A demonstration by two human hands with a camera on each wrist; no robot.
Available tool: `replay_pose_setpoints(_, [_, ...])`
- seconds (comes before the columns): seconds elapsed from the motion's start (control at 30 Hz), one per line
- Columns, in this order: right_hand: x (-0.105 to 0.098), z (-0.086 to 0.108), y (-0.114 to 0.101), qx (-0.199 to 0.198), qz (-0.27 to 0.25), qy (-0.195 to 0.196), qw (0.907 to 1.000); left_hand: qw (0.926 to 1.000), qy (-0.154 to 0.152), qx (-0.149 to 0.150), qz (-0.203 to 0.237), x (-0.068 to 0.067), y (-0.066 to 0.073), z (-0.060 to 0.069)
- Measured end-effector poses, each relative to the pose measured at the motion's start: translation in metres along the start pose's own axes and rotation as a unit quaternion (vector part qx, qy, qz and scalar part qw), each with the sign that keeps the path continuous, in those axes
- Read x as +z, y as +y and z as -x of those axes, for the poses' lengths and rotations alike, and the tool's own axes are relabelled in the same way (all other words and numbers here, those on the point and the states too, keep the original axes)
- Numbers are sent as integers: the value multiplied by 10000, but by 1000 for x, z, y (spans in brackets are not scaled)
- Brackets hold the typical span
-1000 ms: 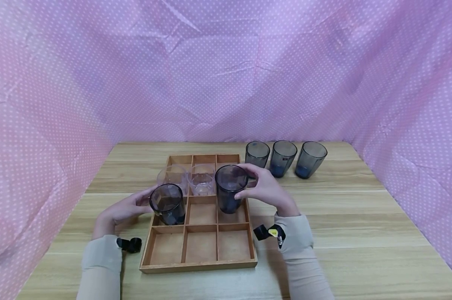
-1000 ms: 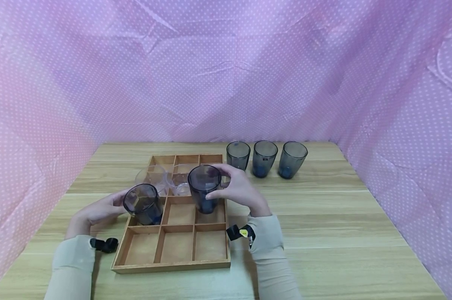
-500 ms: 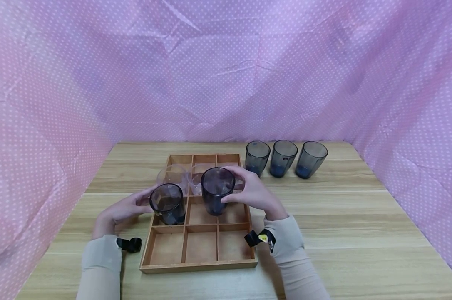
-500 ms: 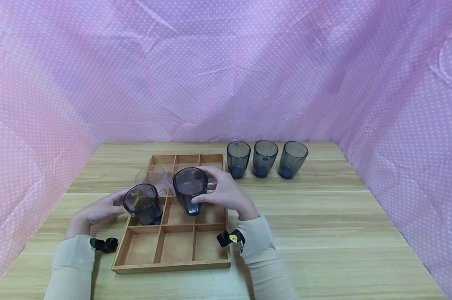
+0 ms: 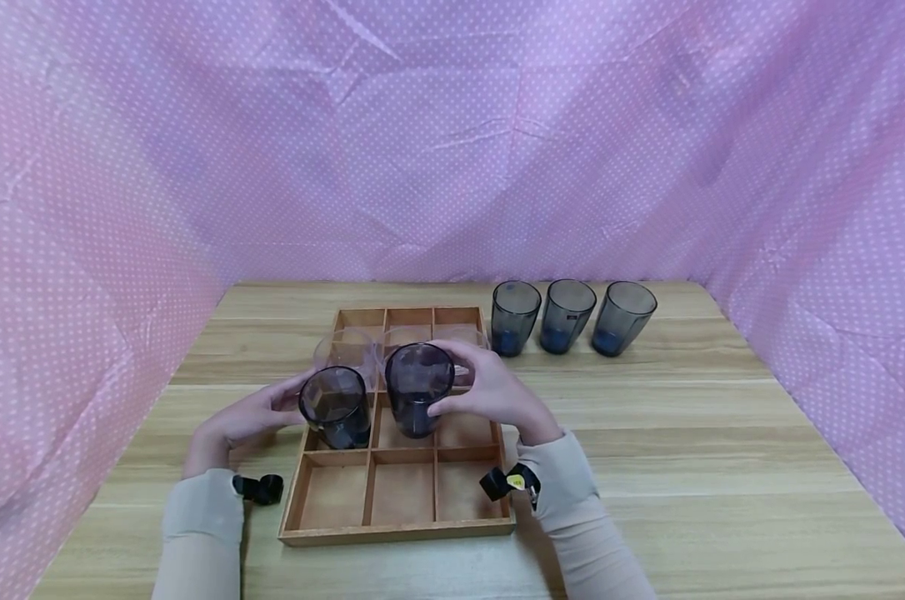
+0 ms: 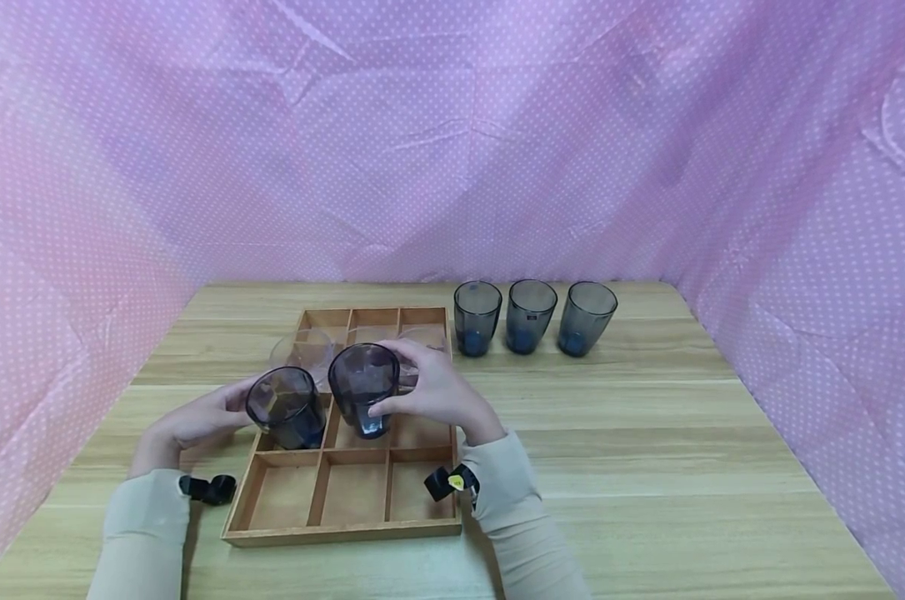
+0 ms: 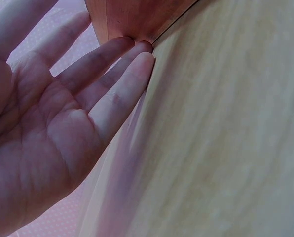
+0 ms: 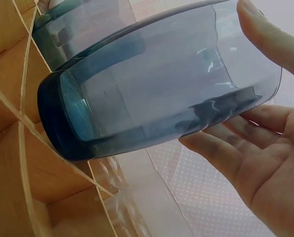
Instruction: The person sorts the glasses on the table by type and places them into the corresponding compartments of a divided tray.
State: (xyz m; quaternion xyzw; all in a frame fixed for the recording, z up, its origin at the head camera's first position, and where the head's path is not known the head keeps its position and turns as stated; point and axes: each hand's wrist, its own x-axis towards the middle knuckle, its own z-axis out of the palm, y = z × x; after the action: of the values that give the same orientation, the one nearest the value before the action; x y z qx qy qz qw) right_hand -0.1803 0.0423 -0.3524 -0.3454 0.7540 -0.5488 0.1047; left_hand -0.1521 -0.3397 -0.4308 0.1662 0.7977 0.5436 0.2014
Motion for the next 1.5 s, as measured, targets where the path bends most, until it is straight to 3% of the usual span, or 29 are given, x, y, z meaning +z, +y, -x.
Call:
replay_pose_setpoints(0.5, [6, -2, -1, 157, 355, -99, 9992, 10000, 6, -18, 19, 0, 0, 1])
replay_pose_setpoints(0.87, [10, -2, 0, 645, 784, -218, 9946, 9999, 53, -107, 30, 1, 3, 1])
replay_pose_setpoints(1.23, [14, -5, 2, 1066, 801, -92, 9910, 10000, 20, -9, 38, 2, 1, 0])
replay_pose_setpoints(1.5, [18, -6, 4, 1122, 939, -79, 9892, 10000, -2, 13, 63, 2, 0, 0])
